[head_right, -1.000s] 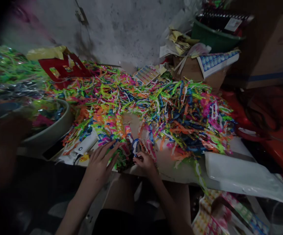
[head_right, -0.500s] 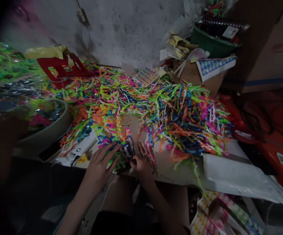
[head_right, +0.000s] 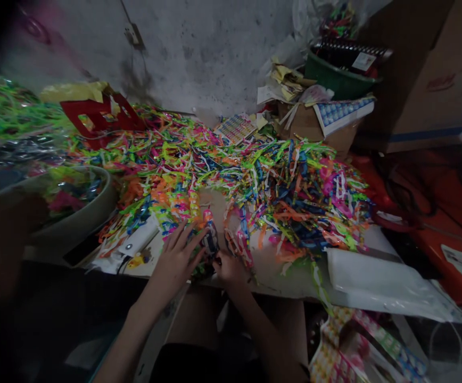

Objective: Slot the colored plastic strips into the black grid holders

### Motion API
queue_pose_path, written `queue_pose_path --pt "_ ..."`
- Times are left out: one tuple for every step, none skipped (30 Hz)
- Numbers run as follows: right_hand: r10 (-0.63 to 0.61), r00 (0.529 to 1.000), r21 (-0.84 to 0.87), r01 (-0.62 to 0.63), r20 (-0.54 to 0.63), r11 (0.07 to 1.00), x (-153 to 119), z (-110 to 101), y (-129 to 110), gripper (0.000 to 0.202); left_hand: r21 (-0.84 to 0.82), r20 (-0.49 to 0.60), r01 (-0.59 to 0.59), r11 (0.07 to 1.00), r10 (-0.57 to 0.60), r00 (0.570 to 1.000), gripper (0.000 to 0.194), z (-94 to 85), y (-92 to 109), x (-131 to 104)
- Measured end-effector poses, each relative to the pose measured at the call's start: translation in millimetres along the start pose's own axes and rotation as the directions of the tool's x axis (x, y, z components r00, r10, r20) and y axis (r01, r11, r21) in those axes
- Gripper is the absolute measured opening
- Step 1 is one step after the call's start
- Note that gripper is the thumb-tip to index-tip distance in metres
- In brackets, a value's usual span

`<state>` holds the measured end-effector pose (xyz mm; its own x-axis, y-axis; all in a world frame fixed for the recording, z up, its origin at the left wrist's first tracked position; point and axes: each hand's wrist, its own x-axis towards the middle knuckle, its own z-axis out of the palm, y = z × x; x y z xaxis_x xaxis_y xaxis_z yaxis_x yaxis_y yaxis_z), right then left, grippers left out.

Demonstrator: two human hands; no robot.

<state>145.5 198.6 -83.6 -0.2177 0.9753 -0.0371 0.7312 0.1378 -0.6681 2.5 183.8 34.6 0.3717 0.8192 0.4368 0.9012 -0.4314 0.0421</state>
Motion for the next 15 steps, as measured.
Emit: queue_pose_path --pt "0.009 1.0 -0.009 -0.009 0.014 1.0 1.3 -3.4 -2.6 0.014 0.001 0.0 0.002 1.0 -0.002 1.0 0.041 0.9 0.4 0.0" --pt "0.018 0.999 -0.013 -0.018 0.03 1.0 2.3 -7.1 -5.0 0.014 0.001 0.0 0.003 1.0 -0.003 1.0 0.04 2.0 0.8 -0.4" --pt "0.021 0.999 -0.016 -0.02 0.045 1.0 2.6 -11.0 -7.0 0.014 0.001 0.004 0.002 1.0 -0.002 1.0 0.04 3.6 0.9 -1.0" --pt "0.015 0.998 -0.019 -0.014 0.055 1.0 1.9 -15.2 -8.1 0.014 0.0 0.006 0.002 1.0 -0.002 1.0 0.04 5.5 0.7 -1.7" --pt "0.007 0.999 -0.025 -0.006 0.054 1.0 -0.2 -19.7 -7.9 0.014 -0.002 0.005 0.005 1.0 -0.005 1.0 0.04 7.7 0.3 -2.1" --pt "0.005 0.999 -0.039 -0.004 0.037 0.999 -4.0 -24.5 -6.3 0.014 -0.005 0.003 0.012 1.0 -0.012 1.0 0.04 9.8 -0.2 -2.1" --pt "0.015 1.0 -0.065 -0.015 0.004 0.998 -9.5 -29.6 -3.1 0.016 -0.01 -0.001 0.021 1.0 -0.021 1.0 0.04 11.1 -0.6 -1.7" --pt "0.038 0.998 -0.1 -0.042 -0.048 0.994 -16.6 -34.8 1.6 0.017 -0.021 -0.005 0.026 0.999 -0.026 1.0 0.04 10.8 -0.5 -0.9" --pt "0.073 0.992 -0.139 -0.087 -0.104 0.987 -25.1 -40.1 7.5 0.018 -0.045 -0.011 0.025 0.999 -0.025 1.0 0.04 8.2 0.4 0.1" --pt "0.118 0.981 -0.179 -0.145 -0.154 0.973 -34.2 -45.2 14.2 0.018 -0.084 -0.02 0.017 0.996 -0.019 1.0 0.041 2.7 2.4 0.6" --pt "0.162 0.969 -0.215 -0.202 -0.188 0.955 -43.3 -49.6 21.2 0.018 -0.147 -0.032 0.01 0.989 -0.015 0.999 0.042 -5.8 5.7 0.4" --pt "0.211 0.959 -0.244 -0.255 -0.191 0.936 -51.8 -53.1 28.0 0.018 -0.219 -0.047 0.003 0.976 -0.014 0.999 0.044 -17.1 10.4 -1.2" --pt "0.256 0.951 -0.267 -0.296 -0.175 0.917 -59.0 -55.5 34.4 0.017 -0.302 -0.058 0.005 0.953 -0.023 0.998 0.046 -30.2 16.0 -4.5" --pt "0.294 0.945 -0.284 -0.325 -0.146 0.902 -64.6 -56.8 40.1 0.017 -0.358 -0.057 0.034 0.933 -0.058 0.997 0.044 -44.1 22.1 -9.6" --pt "0.322 0.939 -0.297 -0.343 -0.118 0.891 -68.4 -56.9 45.1 0.016 -0.379 -0.064 0.047 0.924 -0.077 0.995 0.043 -57.0 28.0 -16.1"
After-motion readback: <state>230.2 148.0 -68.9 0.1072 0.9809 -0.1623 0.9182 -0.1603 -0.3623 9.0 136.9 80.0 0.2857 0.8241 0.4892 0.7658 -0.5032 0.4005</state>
